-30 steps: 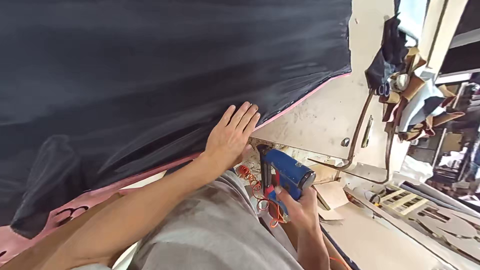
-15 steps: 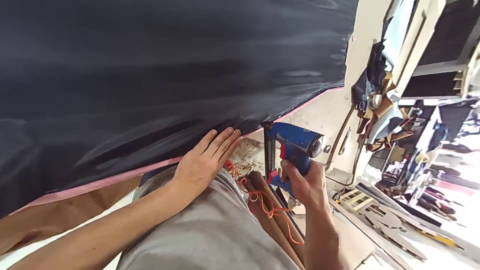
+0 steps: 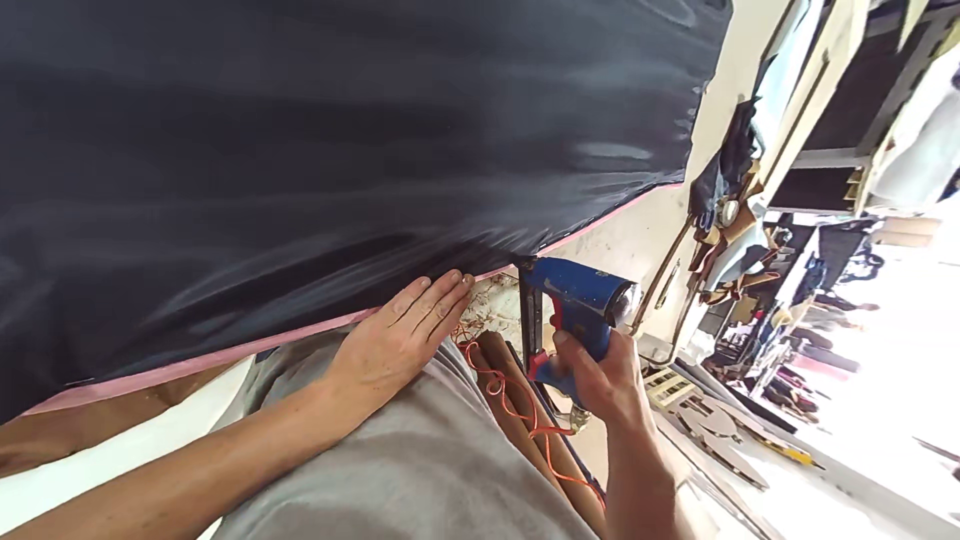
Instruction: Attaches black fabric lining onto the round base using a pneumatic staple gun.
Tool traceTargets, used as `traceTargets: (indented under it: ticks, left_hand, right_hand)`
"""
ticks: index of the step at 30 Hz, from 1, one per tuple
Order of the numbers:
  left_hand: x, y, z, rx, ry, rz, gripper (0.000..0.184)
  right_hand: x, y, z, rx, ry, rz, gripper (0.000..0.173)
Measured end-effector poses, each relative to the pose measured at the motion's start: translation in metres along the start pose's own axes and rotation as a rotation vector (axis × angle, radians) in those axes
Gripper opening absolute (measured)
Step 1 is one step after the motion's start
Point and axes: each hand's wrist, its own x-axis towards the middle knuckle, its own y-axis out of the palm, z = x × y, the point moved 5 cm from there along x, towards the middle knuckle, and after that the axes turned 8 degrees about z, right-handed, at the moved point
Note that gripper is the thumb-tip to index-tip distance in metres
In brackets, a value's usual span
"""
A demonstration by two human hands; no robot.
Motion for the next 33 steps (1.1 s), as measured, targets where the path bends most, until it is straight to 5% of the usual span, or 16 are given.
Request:
traceTargets:
  ticks: [21, 27, 33]
  left_hand:
    - [-0.015, -0.003, 0.006, 0.094, 0.236, 0.068, 0.040]
    - [-0.014, -0.040, 0.008, -0.173, 0.144, -0.120, 0.033]
    - [0.014, -0.055, 0.045, -0.140, -0.068, 0.102, 0.072]
  right_hand:
    - [-0.036, 0.037, 0.039, 0.067, 0.018, -0.080, 0.023]
    - [-0.040, 0.042, 0.046, 0.114, -0.020, -0.098, 0.025]
    - [-0.044, 0.043, 0.042, 0.181, -0.040, -0.140, 0.024]
